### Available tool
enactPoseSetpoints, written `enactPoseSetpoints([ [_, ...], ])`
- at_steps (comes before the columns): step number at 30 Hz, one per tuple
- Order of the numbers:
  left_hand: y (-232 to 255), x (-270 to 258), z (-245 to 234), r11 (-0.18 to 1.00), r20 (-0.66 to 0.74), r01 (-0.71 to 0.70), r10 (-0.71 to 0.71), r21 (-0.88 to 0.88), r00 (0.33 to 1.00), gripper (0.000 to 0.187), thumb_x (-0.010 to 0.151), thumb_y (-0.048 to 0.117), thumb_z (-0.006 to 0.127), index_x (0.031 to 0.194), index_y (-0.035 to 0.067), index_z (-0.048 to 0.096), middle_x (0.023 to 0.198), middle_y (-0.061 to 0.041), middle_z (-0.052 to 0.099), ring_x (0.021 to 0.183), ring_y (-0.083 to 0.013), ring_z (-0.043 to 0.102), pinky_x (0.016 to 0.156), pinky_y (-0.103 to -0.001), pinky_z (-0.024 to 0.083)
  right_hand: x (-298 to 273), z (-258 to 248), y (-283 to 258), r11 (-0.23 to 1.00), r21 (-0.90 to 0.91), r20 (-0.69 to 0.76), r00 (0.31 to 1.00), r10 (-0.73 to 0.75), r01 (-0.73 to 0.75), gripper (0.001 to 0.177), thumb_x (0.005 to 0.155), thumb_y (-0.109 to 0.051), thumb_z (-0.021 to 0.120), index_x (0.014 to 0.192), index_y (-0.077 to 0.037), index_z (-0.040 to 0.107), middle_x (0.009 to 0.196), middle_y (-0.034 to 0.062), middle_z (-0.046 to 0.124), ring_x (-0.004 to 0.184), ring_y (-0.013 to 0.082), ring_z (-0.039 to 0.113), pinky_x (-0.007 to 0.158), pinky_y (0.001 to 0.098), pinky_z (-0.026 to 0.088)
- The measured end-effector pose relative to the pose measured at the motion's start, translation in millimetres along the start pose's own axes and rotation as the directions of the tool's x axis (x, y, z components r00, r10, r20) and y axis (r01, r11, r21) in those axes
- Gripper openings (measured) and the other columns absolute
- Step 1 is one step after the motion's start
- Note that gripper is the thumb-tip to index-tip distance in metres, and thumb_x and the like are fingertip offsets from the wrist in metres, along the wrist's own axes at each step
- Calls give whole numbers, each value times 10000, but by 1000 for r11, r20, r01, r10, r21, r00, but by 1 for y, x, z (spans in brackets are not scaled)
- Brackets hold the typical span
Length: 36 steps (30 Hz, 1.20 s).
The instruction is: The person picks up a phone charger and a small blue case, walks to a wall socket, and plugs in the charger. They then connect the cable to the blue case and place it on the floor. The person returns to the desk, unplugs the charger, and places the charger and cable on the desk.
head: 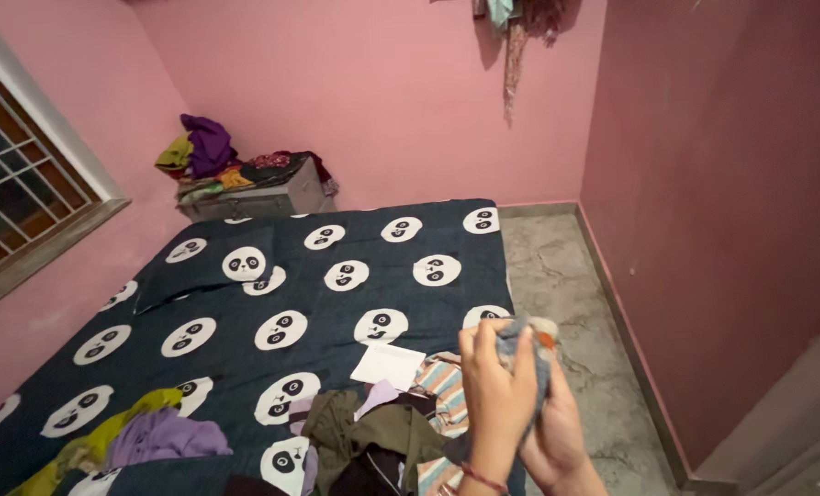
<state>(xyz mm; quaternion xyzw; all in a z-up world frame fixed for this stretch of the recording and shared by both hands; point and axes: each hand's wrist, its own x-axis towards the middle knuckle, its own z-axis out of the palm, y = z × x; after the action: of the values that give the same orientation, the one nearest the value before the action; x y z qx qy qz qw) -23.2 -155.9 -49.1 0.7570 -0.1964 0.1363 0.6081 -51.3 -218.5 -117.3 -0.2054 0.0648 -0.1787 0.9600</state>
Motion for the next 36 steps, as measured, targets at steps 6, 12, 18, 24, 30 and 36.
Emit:
enactPoseSetpoints([
  [6, 2, 4, -1, 994, 32, 0, 4, -108, 999, 235, 991, 265, 611, 1064, 44, 649, 1075, -199, 685, 1027, -363, 665, 885, -416, 515, -11, 5, -14, 999, -10, 41, 998, 53, -53, 467, 1062, -400, 405, 1346, -76, 583, 1248, 107, 676, 1110, 217, 646, 961, 400, 508],
  [12, 17, -13, -8, 914, 75, -291, 324, -282, 943, 493, 893, 125, 705, 1349, 23, 547, 1247, -215, 554, 1142, -370, 586, 952, -436, 479, 1, 3, -41, 989, -51, 240, 963, -126, 142, 422, 1079, -276, 390, 1329, 4, 584, 1242, 189, 672, 1069, 301, 680, 920, 446, 559],
  [18, 23, -7, -7, 978, -62, -128, 119, -167, 991, 258, 932, 228, 715, 1080, 42, 615, 1048, -159, 643, 995, -304, 635, 873, -406, 514, -26, 39, -32, 976, -118, 153, 975, -164, 183, 403, 1094, -276, 370, 1343, -26, 566, 1213, 140, 666, 1063, 230, 662, 937, 394, 553],
  [24, 20, -27, -15, 848, 57, 161, -153, -505, 987, 230, 1052, 256, 547, 1043, 38, 620, 1033, -162, 674, 969, -294, 641, 855, -405, 516, -68, 60, -20, 920, -330, 27, 976, -216, 213, 379, 1054, -226, 402, 1395, -120, 528, 1252, 78, 656, 1072, 148, 655, 909, 320, 533],
  [30, 27, -60, -30, 880, 58, -335, 375, -337, 925, 402, 965, 89, 595, 1351, -11, 545, 1331, -211, 552, 1223, -372, 552, 1013, -444, 439, -80, 48, -25, 931, -193, 105, 950, -294, 309, 361, 1069, -251, 393, 1393, -130, 496, 1213, 76, 639, 1040, 183, 665, 882, 349, 560],
  [36, 25, -57, -16, 985, -10, -106, 106, -132, 994, 226, 979, 206, 637, 1101, 17, 618, 1079, -188, 637, 1037, -363, 626, 905, -440, 495, -89, 41, -21, 930, -281, -7, 969, -247, 235, 361, 1052, -205, 427, 1386, -101, 516, 1230, 73, 653, 1058, 152, 652, 892, 327, 547],
])
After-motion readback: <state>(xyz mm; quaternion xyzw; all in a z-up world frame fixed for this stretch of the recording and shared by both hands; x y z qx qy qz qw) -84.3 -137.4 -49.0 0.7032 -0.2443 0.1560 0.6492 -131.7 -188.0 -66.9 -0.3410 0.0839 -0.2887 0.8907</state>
